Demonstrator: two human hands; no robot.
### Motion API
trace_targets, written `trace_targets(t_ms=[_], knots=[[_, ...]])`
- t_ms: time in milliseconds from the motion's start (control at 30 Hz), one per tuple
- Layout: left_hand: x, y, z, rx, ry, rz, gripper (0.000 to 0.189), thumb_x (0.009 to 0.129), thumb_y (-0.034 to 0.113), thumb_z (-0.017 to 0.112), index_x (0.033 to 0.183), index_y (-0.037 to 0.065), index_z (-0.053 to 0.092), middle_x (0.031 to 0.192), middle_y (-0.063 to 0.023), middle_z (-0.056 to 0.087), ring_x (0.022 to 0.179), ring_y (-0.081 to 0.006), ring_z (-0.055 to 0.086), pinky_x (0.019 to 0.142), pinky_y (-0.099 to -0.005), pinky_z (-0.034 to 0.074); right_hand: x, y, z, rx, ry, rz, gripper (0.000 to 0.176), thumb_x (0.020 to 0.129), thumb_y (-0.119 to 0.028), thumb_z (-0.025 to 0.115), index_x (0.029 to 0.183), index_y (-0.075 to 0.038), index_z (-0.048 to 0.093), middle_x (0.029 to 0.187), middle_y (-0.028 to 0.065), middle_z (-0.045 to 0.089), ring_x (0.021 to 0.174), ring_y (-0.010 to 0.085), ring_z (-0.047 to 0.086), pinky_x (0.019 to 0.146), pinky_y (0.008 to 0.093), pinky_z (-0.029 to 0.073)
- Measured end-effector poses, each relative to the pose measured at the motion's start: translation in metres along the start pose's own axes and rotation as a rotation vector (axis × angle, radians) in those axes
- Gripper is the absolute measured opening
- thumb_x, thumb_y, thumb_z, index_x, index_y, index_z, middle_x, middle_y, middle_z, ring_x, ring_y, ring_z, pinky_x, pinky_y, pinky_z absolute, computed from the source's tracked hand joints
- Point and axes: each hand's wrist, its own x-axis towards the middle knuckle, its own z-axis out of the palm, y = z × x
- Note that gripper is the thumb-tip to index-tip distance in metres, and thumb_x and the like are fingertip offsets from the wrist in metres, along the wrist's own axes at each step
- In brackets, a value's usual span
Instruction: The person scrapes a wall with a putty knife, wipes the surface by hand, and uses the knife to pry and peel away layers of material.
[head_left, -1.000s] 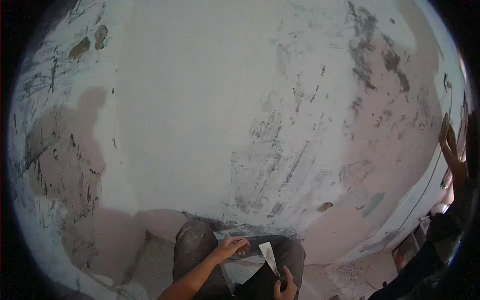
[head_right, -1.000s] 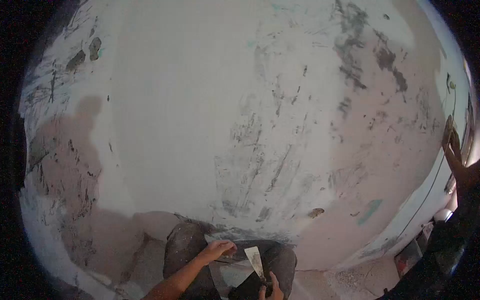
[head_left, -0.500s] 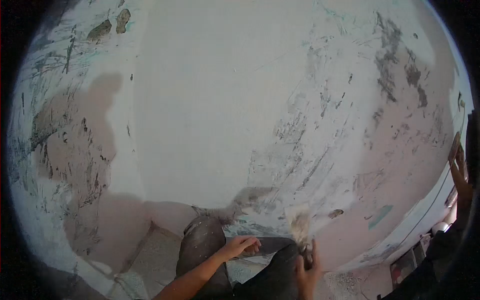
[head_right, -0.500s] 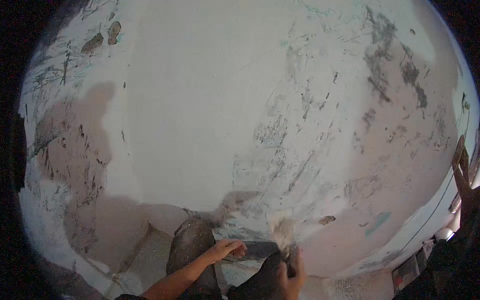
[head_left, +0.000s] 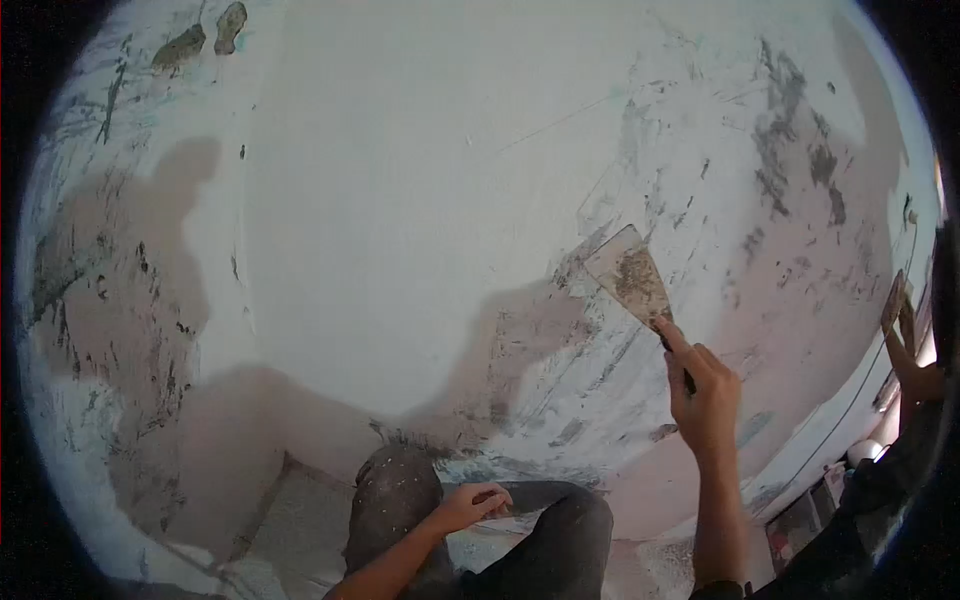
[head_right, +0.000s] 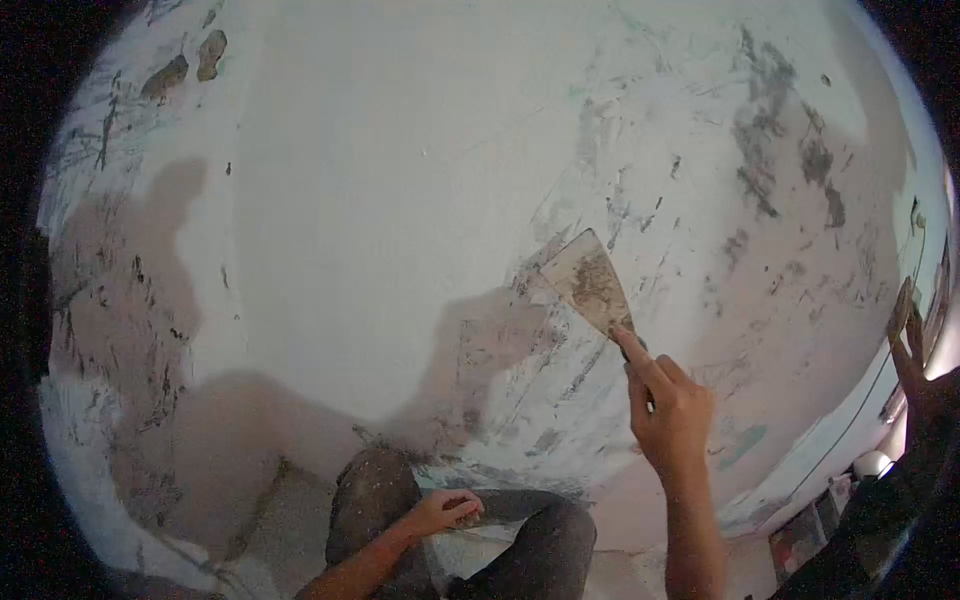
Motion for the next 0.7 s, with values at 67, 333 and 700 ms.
trace_targets(t_ms=[67, 333, 700], knots=[[-0.002, 0.002, 0.002, -0.072, 0.0, 0.034, 0.026, 0.103, 0.025, 0.056, 0.109, 0.003, 0.067, 0.089, -0.0038, 0.069, 0.083, -0.0105, 0.064, 0.076, -0.0285, 0.052, 0.004, 0.005, -0.011, -0.031, -0.003, -0.022, 0.049, 0.088, -0.004, 0.067, 0.132, -0.025, 0.065, 0.063, 0.0038, 0.054, 0.05, 0.0157, 0.049, 0.048, 0.0347, 0.041], [0.002, 0.004, 0.01, 0.066, -0.019, -0.062, 0.026, 0.104, 0.026, 0.055, 0.108, 0.003, 0.067, 0.089, -0.0024, 0.068, 0.079, -0.0098, 0.062, 0.071, -0.028, 0.051, 0.054, 0.005, 0.005, -0.023, 0.093, -0.126, 0.042, 0.089, -0.01, 0.068, 0.127, -0.028, 0.068, 0.06, 0.0045, 0.055, 0.048, 0.0175, 0.05, 0.047, 0.0348, 0.041], [0.0, -0.002, -0.003, 0.026, 0.042, 0.063, 0.025, 0.103, 0.023, 0.055, 0.108, 0.001, 0.065, 0.089, -0.0058, 0.067, 0.081, -0.0123, 0.062, 0.075, -0.0316, 0.052, 0.031, -0.017, -0.051, -0.13, 0.024, -0.114, 0.046, 0.086, -0.006, 0.07, 0.128, -0.027, 0.068, 0.061, 0.0031, 0.055, 0.049, 0.014, 0.05, 0.048, 0.0337, 0.042]])
